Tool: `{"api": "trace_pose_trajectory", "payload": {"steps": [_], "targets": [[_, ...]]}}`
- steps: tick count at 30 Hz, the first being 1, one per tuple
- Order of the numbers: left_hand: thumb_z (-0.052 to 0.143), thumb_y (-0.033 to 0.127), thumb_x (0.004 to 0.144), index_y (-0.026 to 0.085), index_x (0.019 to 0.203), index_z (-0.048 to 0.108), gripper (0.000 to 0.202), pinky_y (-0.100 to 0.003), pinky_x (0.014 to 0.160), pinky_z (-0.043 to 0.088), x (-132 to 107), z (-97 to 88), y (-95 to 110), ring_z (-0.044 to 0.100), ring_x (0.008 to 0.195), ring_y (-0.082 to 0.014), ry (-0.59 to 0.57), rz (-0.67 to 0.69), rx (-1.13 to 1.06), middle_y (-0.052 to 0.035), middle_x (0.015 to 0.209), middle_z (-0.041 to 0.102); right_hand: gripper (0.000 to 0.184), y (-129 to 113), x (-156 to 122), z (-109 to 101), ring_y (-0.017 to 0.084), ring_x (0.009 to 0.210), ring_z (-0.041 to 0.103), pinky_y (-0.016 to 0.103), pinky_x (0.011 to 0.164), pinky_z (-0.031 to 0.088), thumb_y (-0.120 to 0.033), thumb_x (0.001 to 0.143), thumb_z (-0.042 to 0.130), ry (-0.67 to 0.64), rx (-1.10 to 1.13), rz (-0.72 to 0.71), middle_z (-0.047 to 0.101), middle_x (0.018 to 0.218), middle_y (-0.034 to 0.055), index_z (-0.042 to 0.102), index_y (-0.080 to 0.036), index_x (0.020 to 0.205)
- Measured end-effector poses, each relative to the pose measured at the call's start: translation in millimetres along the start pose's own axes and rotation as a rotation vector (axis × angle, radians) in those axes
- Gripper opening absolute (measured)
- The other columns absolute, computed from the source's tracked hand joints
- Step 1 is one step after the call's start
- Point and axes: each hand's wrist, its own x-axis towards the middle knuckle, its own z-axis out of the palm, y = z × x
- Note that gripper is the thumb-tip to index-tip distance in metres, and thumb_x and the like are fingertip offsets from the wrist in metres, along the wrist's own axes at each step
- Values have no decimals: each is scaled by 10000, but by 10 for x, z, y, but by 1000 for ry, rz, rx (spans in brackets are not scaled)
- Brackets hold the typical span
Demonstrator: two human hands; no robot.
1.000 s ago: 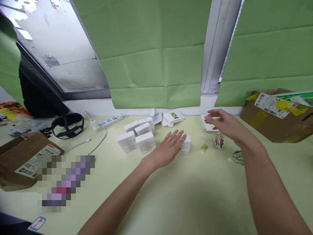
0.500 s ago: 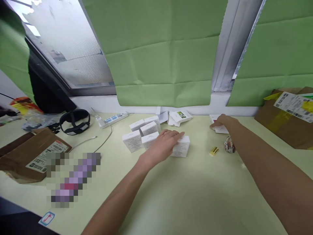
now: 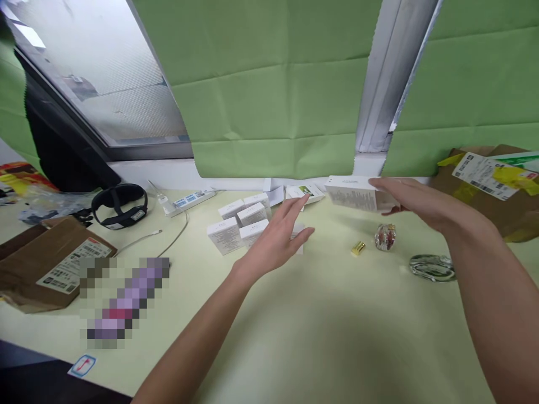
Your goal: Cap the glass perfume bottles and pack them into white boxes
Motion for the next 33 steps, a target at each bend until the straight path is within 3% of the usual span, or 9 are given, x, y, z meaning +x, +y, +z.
{"api": "trace_pose_trajectory", "payload": {"steps": [2,5,8,12,17,22,27,30,33], "targets": [[373,443,1012,291,1549,87,627,-426,1157,359,-87,144,133,266,1463,-247,84,-30,-158,-99,1588,218,463,76,-415,75,294,862,643,366,750,533,-674,845,512,-203,320,41,719,901,89,669,-266,999],[381,475,1008,297,1545,117,624,-431,1133,392,-311,471,200,347,1415,-248,131,-133,-324,-108,1568,255,371,217,-845,331,247,743,582,328,604,492,-618,862,535,-265,548,101,683,823,64,656,-273,929],[410,445,1005,262,1492,261,540,-369,991,503,-540,810,102,562,1158,-193,112,-201,-539,-117,1363,488,335,375,-998,674,211,648,525,311,529,445,-592,874,539,-301,664,121,628,731,42,647,-276,895],[566,414,941,232,1410,361,543,-344,881,530,-670,1089,-95,592,1056,-187,161,-293,-758,-108,1218,555,418,586,-978,1087,191,587,508,287,438,382,-644,860,527,-202,701,99,647,748,41,641,-269,1006],[693,381,856,213,1260,496,480,-341,893,514,-636,1147,-216,561,1050,-183,285,-354,-874,-90,1147,557,503,745,-984,1323,155,475,484,275,404,387,-673,888,474,-194,716,54,604,607,12,643,-219,1024],[759,383,794,196,1168,568,460,-354,881,512,-619,1108,-226,597,962,-173,201,-439,-941,-84,1094,609,566,802,-983,1385,163,473,524,290,384,427,-698,909,384,-185,761,49,661,694,36,646,-222,1069],[752,389,800,202,1157,538,457,-337,879,499,-628,1099,-225,589,940,-159,191,-421,-941,-58,1050,596,584,805,-973,1388,182,467,545,296,365,405,-711,894,391,-176,749,72,658,636,60,672,-227,1061],[661,472,864,220,1206,513,450,-329,833,505,-655,1105,-205,571,906,-159,120,-421,-827,-53,1024,562,592,781,-1018,1312,177,430,542,292,374,392,-706,906,378,-285,709,54,630,565,37,669,-226,1091],[618,530,873,238,1309,476,543,-375,868,508,-701,1109,-161,548,1021,-211,94,-379,-541,-107,1195,492,626,759,-1076,1222,198,471,588,301,411,436,-718,910,352,-426,714,58,646,561,39,675,-209,1080]]}}
